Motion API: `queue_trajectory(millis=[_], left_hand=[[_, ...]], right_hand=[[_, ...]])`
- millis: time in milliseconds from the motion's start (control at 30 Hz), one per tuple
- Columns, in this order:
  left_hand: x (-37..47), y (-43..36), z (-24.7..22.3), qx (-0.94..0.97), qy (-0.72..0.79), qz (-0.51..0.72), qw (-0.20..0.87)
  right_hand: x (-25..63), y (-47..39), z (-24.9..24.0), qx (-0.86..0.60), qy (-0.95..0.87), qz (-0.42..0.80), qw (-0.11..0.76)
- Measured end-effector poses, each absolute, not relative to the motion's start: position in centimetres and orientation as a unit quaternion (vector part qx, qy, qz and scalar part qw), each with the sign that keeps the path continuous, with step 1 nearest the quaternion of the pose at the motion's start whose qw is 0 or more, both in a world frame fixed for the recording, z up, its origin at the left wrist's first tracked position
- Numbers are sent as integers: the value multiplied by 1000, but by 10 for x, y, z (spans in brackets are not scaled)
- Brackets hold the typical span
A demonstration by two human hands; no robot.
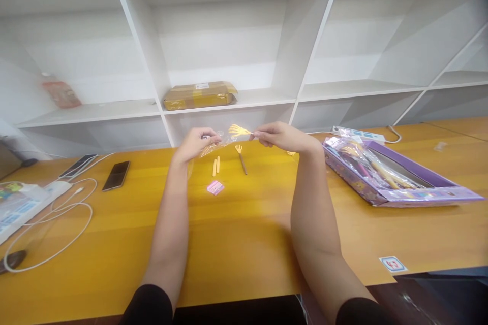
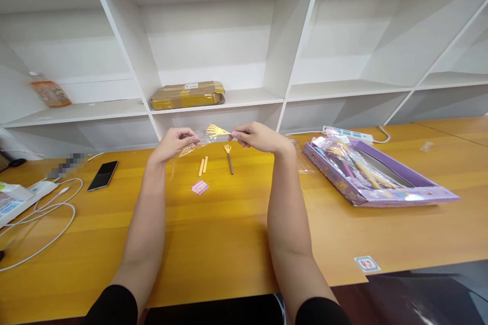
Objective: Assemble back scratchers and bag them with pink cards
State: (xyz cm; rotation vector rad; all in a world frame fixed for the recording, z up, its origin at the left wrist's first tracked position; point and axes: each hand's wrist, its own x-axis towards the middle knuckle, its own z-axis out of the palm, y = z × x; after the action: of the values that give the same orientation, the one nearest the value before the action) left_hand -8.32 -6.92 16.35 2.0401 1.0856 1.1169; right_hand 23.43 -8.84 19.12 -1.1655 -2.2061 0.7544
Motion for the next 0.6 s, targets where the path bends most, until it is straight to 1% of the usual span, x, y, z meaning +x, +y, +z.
queue_trajectory(millis=[100,267,600], left_hand=[[-83,-71,164,768,383,411,306],[-82,-70,163,774,358,414,318],[-77,-76,166,783,360,380,336]], right_hand=[[236,-90,192,-429,-817,277,269],[236,-91,192,-427,-824,282,243],[238,-87,191,-389,-838,306,229]])
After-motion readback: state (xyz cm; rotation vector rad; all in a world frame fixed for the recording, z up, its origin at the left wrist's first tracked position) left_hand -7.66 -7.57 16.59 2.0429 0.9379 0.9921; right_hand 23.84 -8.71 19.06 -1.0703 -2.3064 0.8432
